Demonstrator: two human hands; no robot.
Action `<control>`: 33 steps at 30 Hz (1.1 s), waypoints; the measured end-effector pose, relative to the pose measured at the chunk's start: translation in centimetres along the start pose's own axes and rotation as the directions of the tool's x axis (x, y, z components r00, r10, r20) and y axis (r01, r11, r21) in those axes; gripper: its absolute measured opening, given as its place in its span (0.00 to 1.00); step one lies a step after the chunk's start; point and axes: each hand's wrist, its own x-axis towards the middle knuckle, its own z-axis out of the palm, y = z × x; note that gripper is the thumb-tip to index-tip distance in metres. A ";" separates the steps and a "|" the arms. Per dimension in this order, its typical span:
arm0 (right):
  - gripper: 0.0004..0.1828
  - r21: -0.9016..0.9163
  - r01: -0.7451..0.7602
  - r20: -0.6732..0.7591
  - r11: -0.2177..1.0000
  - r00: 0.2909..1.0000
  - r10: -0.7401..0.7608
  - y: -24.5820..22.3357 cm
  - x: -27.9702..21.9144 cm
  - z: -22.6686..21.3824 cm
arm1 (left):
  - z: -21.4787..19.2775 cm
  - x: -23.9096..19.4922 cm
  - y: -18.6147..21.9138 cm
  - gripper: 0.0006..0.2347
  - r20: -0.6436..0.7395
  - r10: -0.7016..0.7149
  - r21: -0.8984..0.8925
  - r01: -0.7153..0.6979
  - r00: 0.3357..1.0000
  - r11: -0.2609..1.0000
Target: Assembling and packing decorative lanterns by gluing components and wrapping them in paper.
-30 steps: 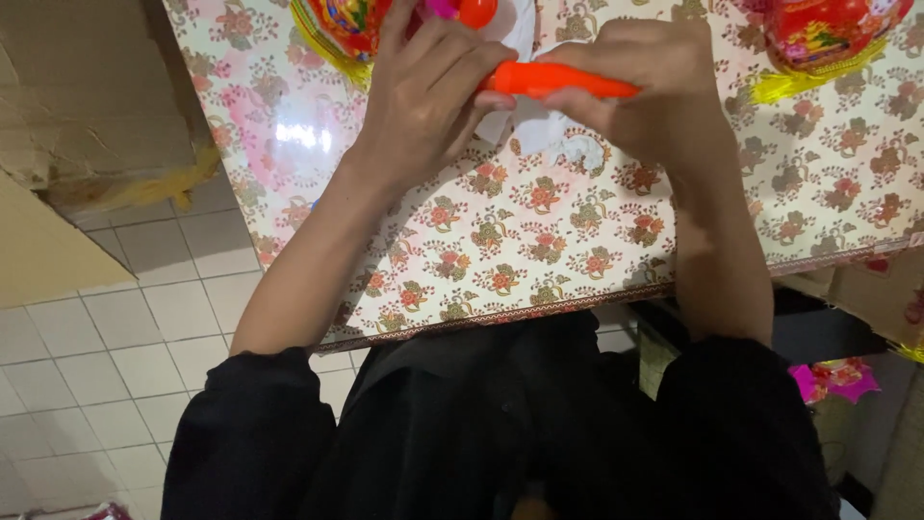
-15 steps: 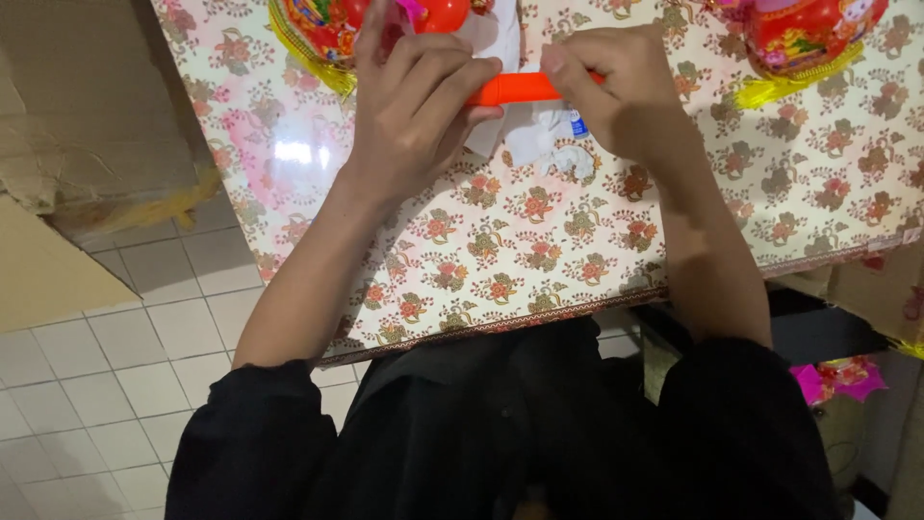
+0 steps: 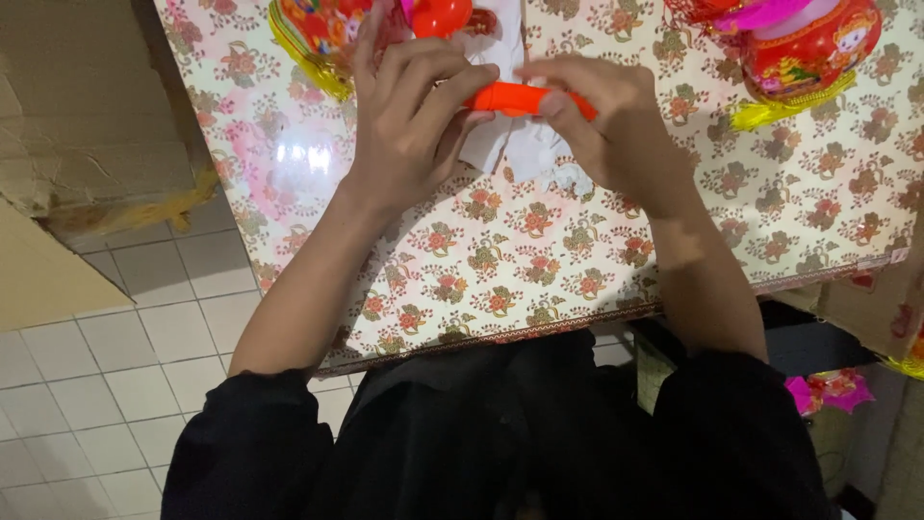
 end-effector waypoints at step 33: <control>0.13 -0.556 0.167 -0.056 0.814 0.970 -0.238 -0.5 -0.7 -0.1 | -1.1 0.3 0.2 0.07 0.099 0.014 0.069 -0.021 0.995 0.997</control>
